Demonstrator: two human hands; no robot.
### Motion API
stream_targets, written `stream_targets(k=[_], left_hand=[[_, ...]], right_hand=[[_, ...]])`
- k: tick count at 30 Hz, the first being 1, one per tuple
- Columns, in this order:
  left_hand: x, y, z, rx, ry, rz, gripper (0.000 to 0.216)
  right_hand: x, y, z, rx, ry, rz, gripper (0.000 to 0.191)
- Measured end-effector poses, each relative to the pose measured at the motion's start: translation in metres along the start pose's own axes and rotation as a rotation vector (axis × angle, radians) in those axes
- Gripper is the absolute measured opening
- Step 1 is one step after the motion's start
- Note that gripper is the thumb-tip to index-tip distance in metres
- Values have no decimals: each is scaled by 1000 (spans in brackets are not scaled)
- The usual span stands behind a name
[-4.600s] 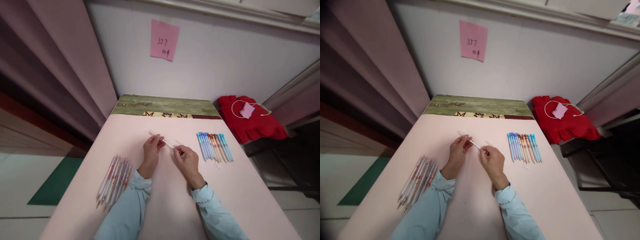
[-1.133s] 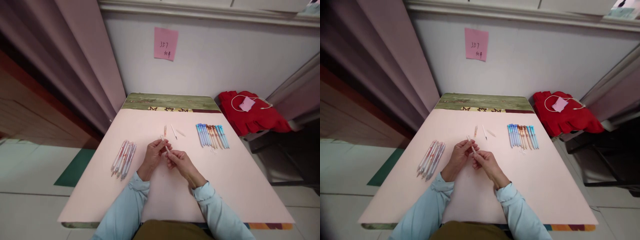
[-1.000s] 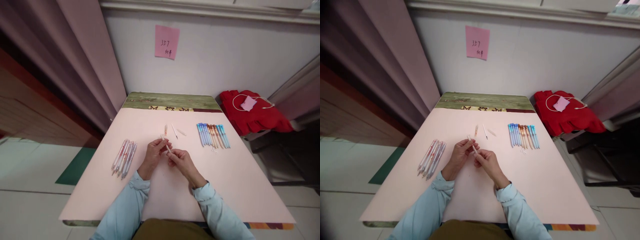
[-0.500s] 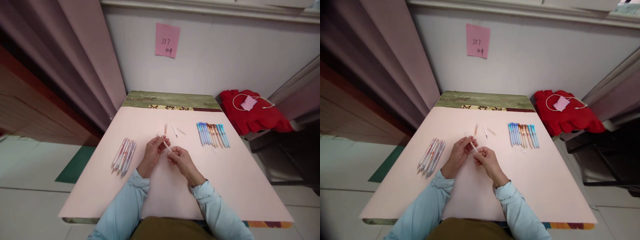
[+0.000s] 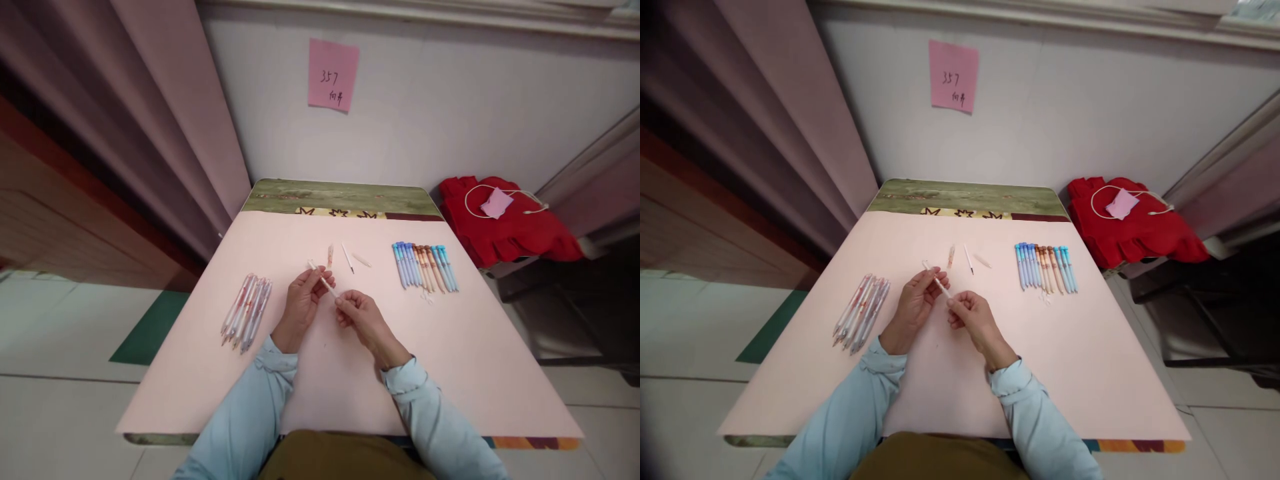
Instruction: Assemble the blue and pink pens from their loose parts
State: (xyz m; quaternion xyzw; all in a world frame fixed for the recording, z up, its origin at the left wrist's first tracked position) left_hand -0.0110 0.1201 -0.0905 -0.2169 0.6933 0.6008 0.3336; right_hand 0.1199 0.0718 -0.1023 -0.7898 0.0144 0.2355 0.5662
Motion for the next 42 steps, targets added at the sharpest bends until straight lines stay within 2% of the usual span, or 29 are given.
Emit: stream_targets(k=[3,8,12,14,20,24,26,32,36,38,42], left_hand=[[0,2,0,-11,13,-4,21],[0,2,-1,-6,12,15,24],[1,2,-2,-12,13,17,25],[2,2,-2,-17,17,9,25],[-1,1,-2,-1,-10,31,25],[-2,2,-1,-9,-1,21,21],[-1,2,-2,-9,17,13,22],[1,2,-1,-7,9,31,26],[-2,3,-1,-15,13,27,22],[-2,4,-2,-20,22,19,22],[1,3,-1,-20,35,19,24]], right_hand=[[1,-1,0,17,7,-6,46],[-4,4,1,-88,-41,-21,56],[-3,0,0,-31,-7,-38,45],[-3,-1,0,1,14,-41,49],[-6,4,2,-90,-24,-71,55],[-5,0,2,-7,11,-92,44],[-5,-2,0,17,21,-98,51],[-8,1,-1,-105,-6,-105,54],[-5,-1,0,-24,23,-105,44],[-4,-1,0,1,23,-92,47],[-5,1,1,-35,-22,-123,45]])
Point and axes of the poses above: each hand's wrist, its own z-axis towards the middle knuckle, its own x-axis out of the back of the hand, y = z × x, the point moved 6 cm from there along z, towards the middle knuckle, and after that the axes turned 14 degrees about -y, right-handed, at the moved point
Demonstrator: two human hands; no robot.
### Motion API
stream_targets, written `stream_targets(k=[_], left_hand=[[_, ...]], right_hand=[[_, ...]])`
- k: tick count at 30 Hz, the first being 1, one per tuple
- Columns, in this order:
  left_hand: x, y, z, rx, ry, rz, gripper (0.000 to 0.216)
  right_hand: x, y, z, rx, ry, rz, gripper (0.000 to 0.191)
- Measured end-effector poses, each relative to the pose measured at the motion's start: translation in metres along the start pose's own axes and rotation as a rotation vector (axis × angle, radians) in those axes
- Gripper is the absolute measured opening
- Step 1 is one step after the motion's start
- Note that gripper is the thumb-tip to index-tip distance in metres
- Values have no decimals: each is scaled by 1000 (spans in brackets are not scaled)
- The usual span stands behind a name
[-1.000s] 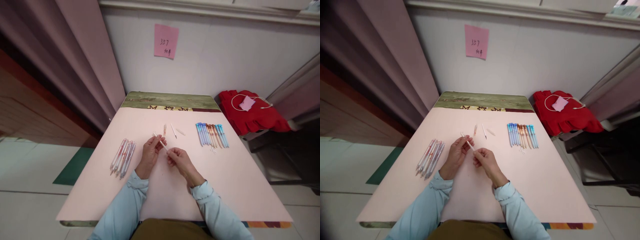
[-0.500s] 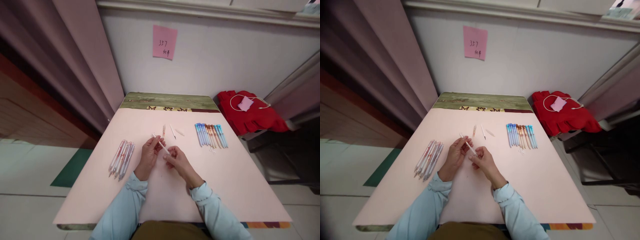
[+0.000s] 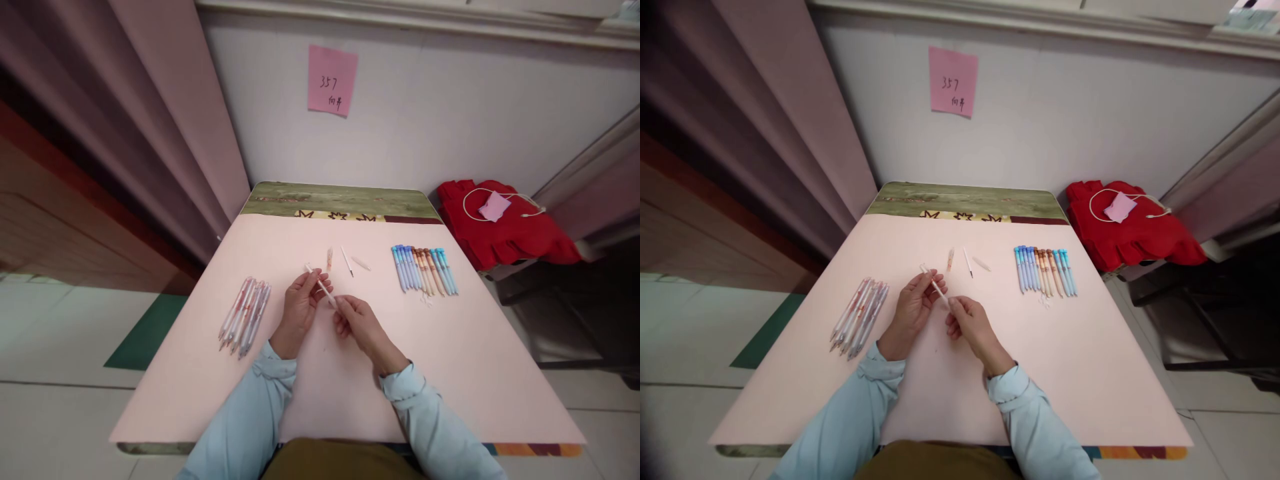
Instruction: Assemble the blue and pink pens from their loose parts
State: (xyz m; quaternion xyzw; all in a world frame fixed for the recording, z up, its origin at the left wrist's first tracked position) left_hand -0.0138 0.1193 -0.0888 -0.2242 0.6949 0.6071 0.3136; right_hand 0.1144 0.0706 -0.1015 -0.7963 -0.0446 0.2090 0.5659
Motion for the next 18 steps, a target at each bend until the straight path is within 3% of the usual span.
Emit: stream_targets(k=[10,18], left_hand=[[7,13,0,-90,60,-39,24],[21,21,1,-163,107,-75,26]], right_hand=[[-2,-14,-10,-36,-2,-7,26],[26,-14,-15,15,73,-12,23]])
Point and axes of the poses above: each hand's wrist, its own z-axis towards the middle knuckle, its own x-axis out of the back of the hand, y = z × x, the point moved 6 cm from there along z, towards the middle knuckle, and after that the axes turned 14 degrees about -y, right-handed, at the moved point
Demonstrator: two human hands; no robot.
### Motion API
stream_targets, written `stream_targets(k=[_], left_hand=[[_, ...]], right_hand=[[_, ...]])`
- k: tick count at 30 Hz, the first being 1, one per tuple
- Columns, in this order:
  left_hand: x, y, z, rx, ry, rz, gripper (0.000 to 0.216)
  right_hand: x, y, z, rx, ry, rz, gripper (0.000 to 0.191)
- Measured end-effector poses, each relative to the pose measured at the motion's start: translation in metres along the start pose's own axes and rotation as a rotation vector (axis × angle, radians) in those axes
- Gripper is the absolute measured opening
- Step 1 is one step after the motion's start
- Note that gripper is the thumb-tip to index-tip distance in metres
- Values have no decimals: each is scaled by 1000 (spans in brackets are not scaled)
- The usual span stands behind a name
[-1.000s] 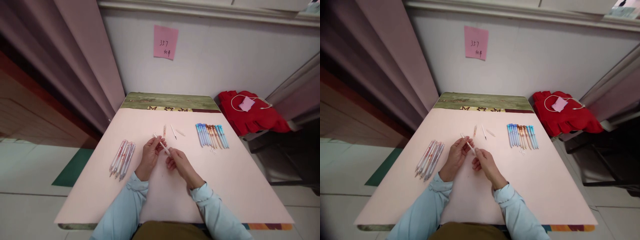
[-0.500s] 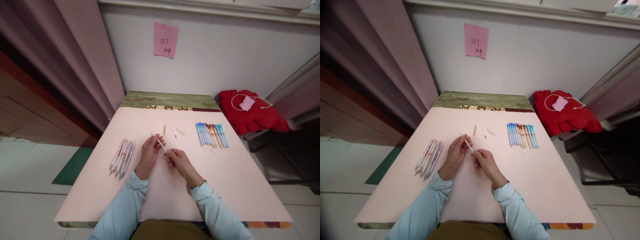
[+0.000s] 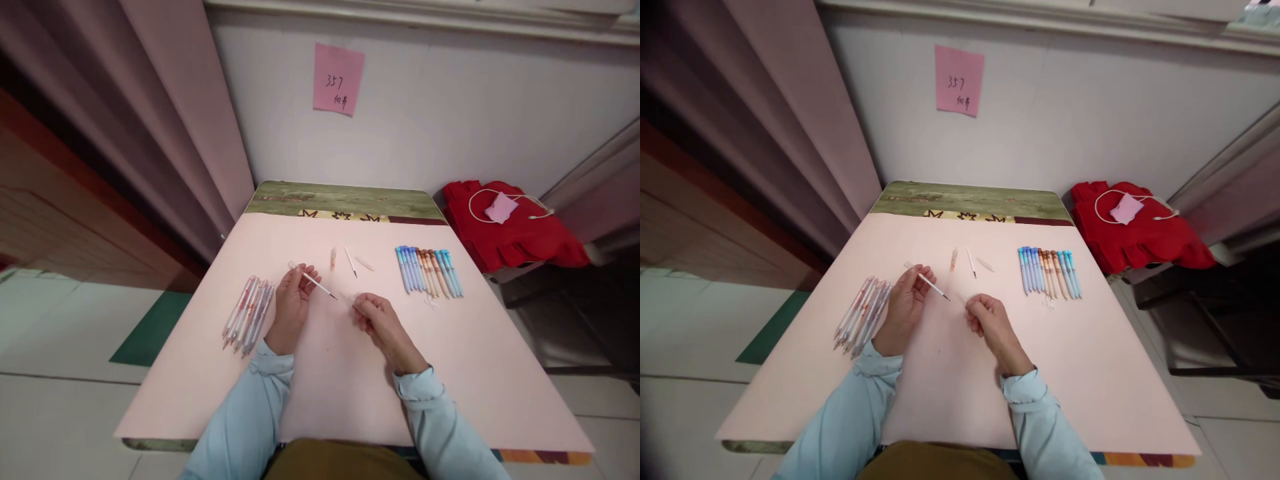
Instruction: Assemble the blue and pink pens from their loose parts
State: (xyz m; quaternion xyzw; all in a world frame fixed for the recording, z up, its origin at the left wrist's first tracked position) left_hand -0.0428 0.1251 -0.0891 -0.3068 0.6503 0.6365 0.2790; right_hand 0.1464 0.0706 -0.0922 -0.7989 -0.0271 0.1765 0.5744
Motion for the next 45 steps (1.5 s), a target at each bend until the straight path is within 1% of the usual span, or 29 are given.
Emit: stream_targets(k=[2,3,6,8,9,12,14,17,19,22,27,30,31,32,33,34,35,37,40,43,45], left_hand=[[1,2,1,-8,-2,-6,24],[2,2,1,-12,-5,-6,23],[1,3,2,-16,-15,21,24],[1,3,2,-13,-16,62,26],[1,3,2,-10,-12,83,27],[1,2,1,17,8,109,27],[-1,1,0,62,16,105,26],[-8,0,-2,140,-5,120,26],[-13,1,-1,173,-21,151,26],[-20,2,3,197,-19,188,24],[-28,4,14,214,-39,251,23],[-28,5,19,227,-34,281,23],[-26,4,20,233,-28,286,23],[-25,2,20,240,-23,289,23],[-25,0,21,247,-20,293,24],[-25,-2,21,256,-23,297,24],[-26,-6,21,271,-29,303,24],[-29,-13,20,312,-45,311,24],[-34,-21,20,362,-59,327,24],[-35,-18,25,363,-57,359,25],[-31,-9,33,341,-48,398,25]], right_hand=[[9,-3,-1,12,72,-76,25],[14,-6,-2,18,130,-184,26],[19,-28,-4,50,333,-718,27],[12,-41,1,40,378,-1043,24],[8,-46,5,22,374,-1151,24],[7,-57,17,-44,365,-1326,25],[16,-64,22,-87,426,-1362,26],[34,-69,24,-158,513,-1360,26],[39,-69,27,-177,521,-1367,26],[40,-67,34,-159,519,-1389,24],[39,-69,41,-52,566,-1360,23],[36,-70,30,95,581,-1176,28],[32,-68,25,138,549,-1078,31],[27,-64,21,163,487,-970,36],[19,-58,18,167,396,-863,39],[10,-51,17,142,292,-773,40],[1,-44,16,126,215,-698,38],[-11,-34,14,104,172,-589,33],[-19,-26,19,79,181,-491,26],[-22,-22,26,44,123,-451,26],[-21,-22,28,16,93,-477,25]])
Point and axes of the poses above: each hand's wrist, its own z-axis towards the middle knuckle, its own x-axis out of the back of the hand, y = z × x, the point moved 6 cm from there along z, towards the middle knuckle, and after that the axes turned 14 degrees about -y, right-handed, at the moved point
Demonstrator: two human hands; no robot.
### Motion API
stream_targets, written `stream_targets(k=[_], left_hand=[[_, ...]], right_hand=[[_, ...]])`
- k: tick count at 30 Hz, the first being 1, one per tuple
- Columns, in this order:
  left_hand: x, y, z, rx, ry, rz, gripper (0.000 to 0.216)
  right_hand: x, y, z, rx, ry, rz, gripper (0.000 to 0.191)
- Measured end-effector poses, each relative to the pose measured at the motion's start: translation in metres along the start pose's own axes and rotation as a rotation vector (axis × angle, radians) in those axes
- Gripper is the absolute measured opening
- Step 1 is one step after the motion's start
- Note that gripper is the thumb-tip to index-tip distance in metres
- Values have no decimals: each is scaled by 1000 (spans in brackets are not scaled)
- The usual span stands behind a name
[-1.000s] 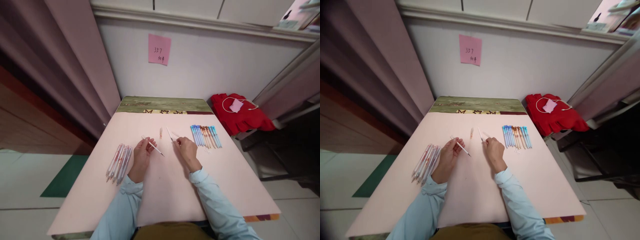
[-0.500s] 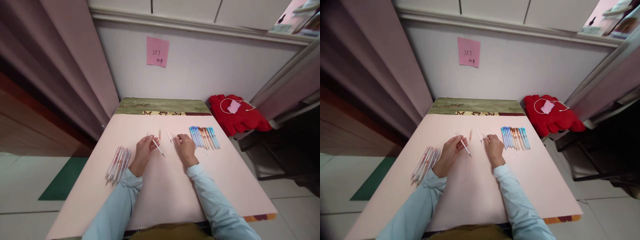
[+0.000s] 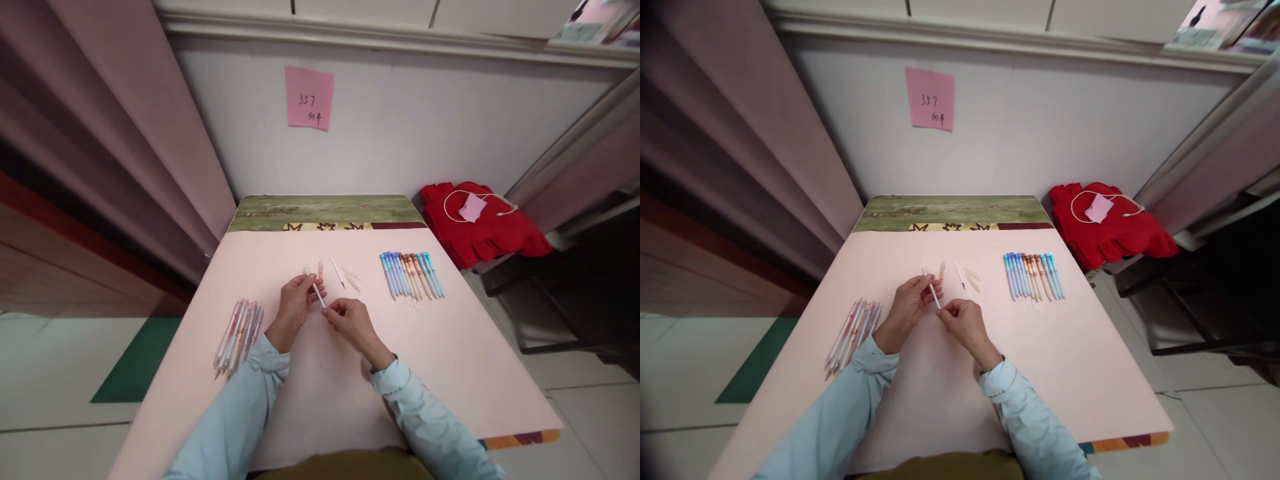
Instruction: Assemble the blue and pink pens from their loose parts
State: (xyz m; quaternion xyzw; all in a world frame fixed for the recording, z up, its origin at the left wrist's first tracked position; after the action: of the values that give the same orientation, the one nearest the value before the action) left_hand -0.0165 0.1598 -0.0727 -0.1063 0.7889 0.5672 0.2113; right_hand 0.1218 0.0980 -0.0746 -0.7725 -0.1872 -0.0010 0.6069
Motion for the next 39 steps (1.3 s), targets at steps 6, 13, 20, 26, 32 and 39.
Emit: stream_targets(k=[6,13,20,26,32,39], left_hand=[[32,31,22,-20,141,716,17],[14,23,45,-29,121,1230,10],[7,24,49,10,157,1445,17],[15,52,15,-29,164,1502,24],[71,87,-73,-75,317,1506,17],[88,59,-127,244,344,1684,18]], right_hand=[[38,-16,11,-76,185,-461,21],[51,-28,48,-186,276,-839,17],[53,-21,34,-155,302,-797,19],[66,-9,1,-91,311,-688,24],[78,-2,-26,-46,347,-628,35],[36,-17,-25,4,210,-624,32]])
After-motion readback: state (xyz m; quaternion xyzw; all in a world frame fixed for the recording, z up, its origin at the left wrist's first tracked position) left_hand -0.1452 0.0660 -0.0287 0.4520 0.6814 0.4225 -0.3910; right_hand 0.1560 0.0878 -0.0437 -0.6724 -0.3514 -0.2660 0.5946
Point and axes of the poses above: each hand's wrist, its own z-axis towards the middle knuckle, its own x-axis out of the back of the hand, y = z × x, the point moved 6 cm from there along z, towards the middle knuckle, and after that the axes turned 14 degrees about -y, right-handed, at the moved point
